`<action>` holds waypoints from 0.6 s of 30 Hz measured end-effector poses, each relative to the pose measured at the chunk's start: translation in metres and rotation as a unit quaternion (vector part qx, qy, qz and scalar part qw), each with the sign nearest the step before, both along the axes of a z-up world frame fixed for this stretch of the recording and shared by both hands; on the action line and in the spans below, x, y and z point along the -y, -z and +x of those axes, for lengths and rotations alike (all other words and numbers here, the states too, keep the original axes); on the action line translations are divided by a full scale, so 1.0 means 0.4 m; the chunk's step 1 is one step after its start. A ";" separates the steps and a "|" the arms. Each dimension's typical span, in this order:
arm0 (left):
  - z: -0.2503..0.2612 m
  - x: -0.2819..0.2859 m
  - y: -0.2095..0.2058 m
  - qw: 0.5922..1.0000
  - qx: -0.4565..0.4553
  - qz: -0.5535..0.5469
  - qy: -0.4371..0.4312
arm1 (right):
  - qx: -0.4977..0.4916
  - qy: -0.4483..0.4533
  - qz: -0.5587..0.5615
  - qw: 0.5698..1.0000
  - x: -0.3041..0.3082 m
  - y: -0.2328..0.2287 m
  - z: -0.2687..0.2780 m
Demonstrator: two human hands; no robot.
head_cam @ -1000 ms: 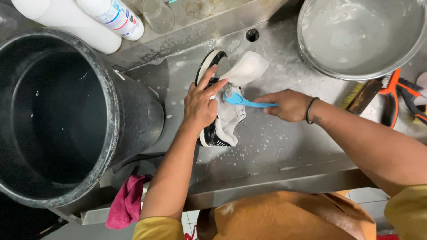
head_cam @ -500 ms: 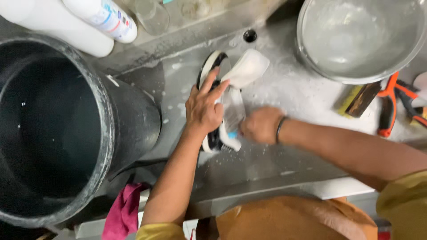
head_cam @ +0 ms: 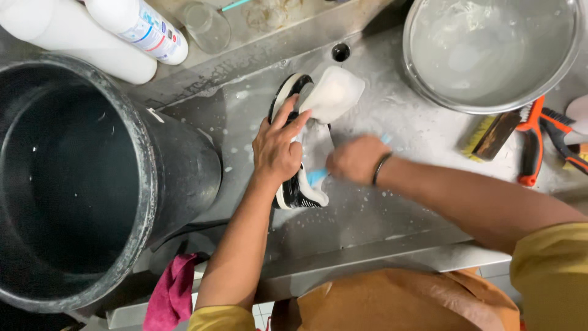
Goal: The person scrubs a white and black sneaker in a sink using a sponge and a toothbrush. They apply soap, scrub the exterior and interior, and rinse the shoe and tools under running water.
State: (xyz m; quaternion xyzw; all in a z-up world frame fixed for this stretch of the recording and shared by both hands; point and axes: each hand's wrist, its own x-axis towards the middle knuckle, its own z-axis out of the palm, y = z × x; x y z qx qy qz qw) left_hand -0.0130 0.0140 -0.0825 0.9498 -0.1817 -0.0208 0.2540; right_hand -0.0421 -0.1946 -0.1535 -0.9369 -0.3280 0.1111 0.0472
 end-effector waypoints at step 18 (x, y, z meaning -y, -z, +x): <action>0.015 -0.020 0.040 0.989 0.063 -0.119 0.054 | 0.159 -0.026 0.080 0.984 -0.004 0.062 -0.002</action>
